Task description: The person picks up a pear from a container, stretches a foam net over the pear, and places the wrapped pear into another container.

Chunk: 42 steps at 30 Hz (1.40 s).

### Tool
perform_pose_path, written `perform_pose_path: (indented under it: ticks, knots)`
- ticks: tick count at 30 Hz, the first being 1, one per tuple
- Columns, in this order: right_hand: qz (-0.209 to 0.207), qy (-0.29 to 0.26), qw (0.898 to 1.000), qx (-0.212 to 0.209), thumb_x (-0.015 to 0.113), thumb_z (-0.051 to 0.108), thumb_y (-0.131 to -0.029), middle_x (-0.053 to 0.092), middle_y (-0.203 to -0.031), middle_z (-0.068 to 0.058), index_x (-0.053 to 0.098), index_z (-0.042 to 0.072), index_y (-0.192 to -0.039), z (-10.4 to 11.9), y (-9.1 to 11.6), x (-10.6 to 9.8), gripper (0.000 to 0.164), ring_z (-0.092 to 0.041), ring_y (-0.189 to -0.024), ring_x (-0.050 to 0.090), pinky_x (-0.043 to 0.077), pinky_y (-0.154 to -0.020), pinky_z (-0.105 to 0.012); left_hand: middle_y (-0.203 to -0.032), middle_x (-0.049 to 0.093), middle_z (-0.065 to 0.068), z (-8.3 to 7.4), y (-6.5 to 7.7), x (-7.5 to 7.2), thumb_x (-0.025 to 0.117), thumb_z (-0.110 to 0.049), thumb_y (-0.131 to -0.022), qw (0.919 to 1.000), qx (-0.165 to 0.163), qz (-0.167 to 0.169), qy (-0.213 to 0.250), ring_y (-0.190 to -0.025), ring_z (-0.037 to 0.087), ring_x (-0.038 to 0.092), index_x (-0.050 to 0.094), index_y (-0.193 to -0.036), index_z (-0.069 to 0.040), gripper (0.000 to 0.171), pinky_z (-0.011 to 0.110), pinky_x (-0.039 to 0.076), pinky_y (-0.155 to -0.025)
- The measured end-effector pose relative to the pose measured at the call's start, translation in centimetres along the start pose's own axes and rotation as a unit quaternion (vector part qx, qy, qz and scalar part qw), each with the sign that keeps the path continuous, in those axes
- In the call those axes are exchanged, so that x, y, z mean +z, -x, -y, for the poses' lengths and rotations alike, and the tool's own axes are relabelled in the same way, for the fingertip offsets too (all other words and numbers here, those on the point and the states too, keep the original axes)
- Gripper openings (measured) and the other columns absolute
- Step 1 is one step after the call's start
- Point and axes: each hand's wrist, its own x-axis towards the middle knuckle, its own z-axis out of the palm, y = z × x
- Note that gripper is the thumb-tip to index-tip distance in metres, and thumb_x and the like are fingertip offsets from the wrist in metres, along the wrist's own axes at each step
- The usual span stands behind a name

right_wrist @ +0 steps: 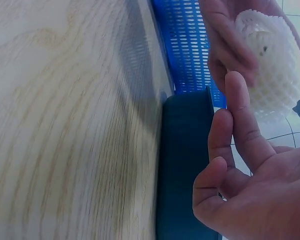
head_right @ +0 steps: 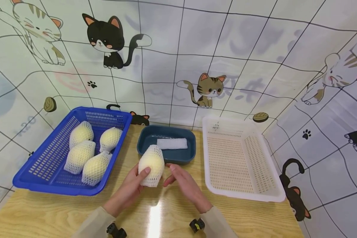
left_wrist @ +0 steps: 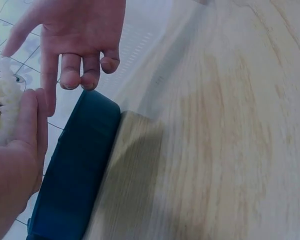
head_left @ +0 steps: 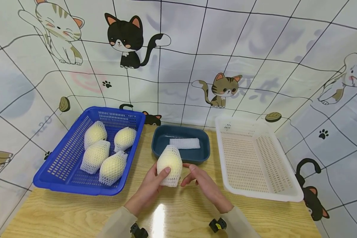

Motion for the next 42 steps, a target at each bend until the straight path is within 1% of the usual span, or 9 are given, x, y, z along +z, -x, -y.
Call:
perform_pose_path:
  ticks: [5,8,15,17,22,27,31,35,42]
  knots:
    - [0.002,-0.003,1.000,0.004,0.017,0.050,-0.112,0.076,-0.089,-0.001,0.057,0.009,-0.145,0.0,0.1,-0.2,0.066,-0.022,-0.100,0.064,0.039,-0.083,-0.046,-0.131,0.055,0.018,-0.7,0.3,0.1,0.055,-0.028,-0.109,1.0000,0.005,0.008,0.001,-0.107,0.024,0.067,0.023,-0.158,-0.003,0.064,0.033,0.057,-0.093]
    - [0.002,-0.006,1.000,0.004,0.018,0.052,-0.112,0.076,-0.089,-0.001,0.060,0.007,-0.142,0.0,0.2,-0.3,0.068,-0.023,-0.100,0.065,0.039,-0.084,-0.047,-0.133,0.053,0.018,-1.6,0.8,0.1,0.052,-0.029,-0.110,0.9999,0.014,-0.004,-0.008,-0.111,0.022,0.063,0.023,-0.158,-0.005,0.061,0.033,0.055,-0.094]
    - [-0.002,-0.005,1.000,-0.008,0.020,0.048,-0.113,0.077,-0.090,-0.001,0.064,0.007,-0.137,0.1,0.4,-0.8,0.064,-0.022,-0.099,0.067,0.041,-0.084,-0.046,-0.139,0.048,0.023,-5.1,1.9,-0.3,0.052,-0.023,-0.109,0.9940,0.047,-0.044,-0.088,-0.115,0.021,0.057,0.021,-0.159,-0.004,0.062,0.027,0.053,-0.093]
    - [-0.004,-0.005,1.000,-0.009,0.022,0.047,-0.113,0.077,-0.092,-0.001,0.064,0.007,-0.136,0.1,0.4,-0.9,0.063,-0.022,-0.099,0.067,0.042,-0.083,-0.046,-0.139,0.049,0.022,-6.2,2.2,-0.6,0.055,-0.021,-0.107,0.9888,0.058,-0.060,-0.124,-0.115,0.022,0.057,0.024,-0.157,-0.003,0.061,0.027,0.052,-0.094]
    - [0.002,-0.019,1.000,-0.006,0.027,0.041,-0.114,0.075,-0.112,-0.008,0.062,0.004,-0.138,0.2,0.5,-1.0,0.056,-0.031,-0.106,0.066,0.044,-0.086,-0.046,-0.142,0.048,0.016,-9.2,3.1,-1.7,0.066,-0.028,-0.102,0.9661,0.062,-0.113,-0.224,-0.121,0.026,0.053,0.029,-0.156,-0.008,0.069,0.033,0.045,-0.101]
    - [-0.001,-0.023,1.000,-0.003,0.034,0.039,-0.113,0.066,-0.133,-0.013,0.059,0.004,-0.141,0.5,0.8,-1.1,0.051,-0.034,-0.115,0.064,0.045,-0.091,-0.048,-0.148,0.042,0.018,-12.0,4.2,-3.8,0.070,-0.028,-0.099,0.9502,0.071,-0.130,-0.274,-0.129,0.034,0.049,0.023,-0.160,-0.011,0.079,0.044,0.047,-0.101]
    - [-0.009,-0.021,1.000,-0.008,0.036,0.038,-0.113,0.063,-0.137,-0.013,0.060,0.006,-0.140,0.5,0.9,-1.1,0.048,-0.031,-0.117,0.064,0.046,-0.093,-0.050,-0.151,0.039,0.022,-14.1,5.3,-6.3,0.070,-0.031,-0.099,0.9296,0.074,-0.149,-0.329,-0.130,0.037,0.047,0.019,-0.162,-0.008,0.084,0.042,0.050,-0.093]
    - [-0.009,-0.028,1.000,-0.010,0.037,0.037,-0.113,0.062,-0.137,-0.013,0.061,0.007,-0.138,0.3,1.0,-1.1,0.046,-0.032,-0.118,0.064,0.046,-0.094,-0.050,-0.149,0.036,0.027,-15.7,6.1,-9.4,0.070,-0.036,-0.099,0.9016,0.073,-0.172,-0.390,-0.125,0.041,0.049,0.016,-0.161,-0.002,0.089,0.037,0.052,-0.083]
    - [-0.007,-0.029,0.999,-0.015,0.037,0.038,-0.113,0.063,-0.136,-0.011,0.062,0.007,-0.136,0.1,1.0,-1.0,0.046,-0.030,-0.117,0.064,0.046,-0.094,-0.051,-0.146,0.032,0.038,-16.7,7.0,-13.9,0.070,-0.048,-0.096,0.8350,0.048,-0.227,-0.499,-0.113,0.052,0.051,0.009,-0.159,0.004,0.102,0.043,0.054,-0.069]
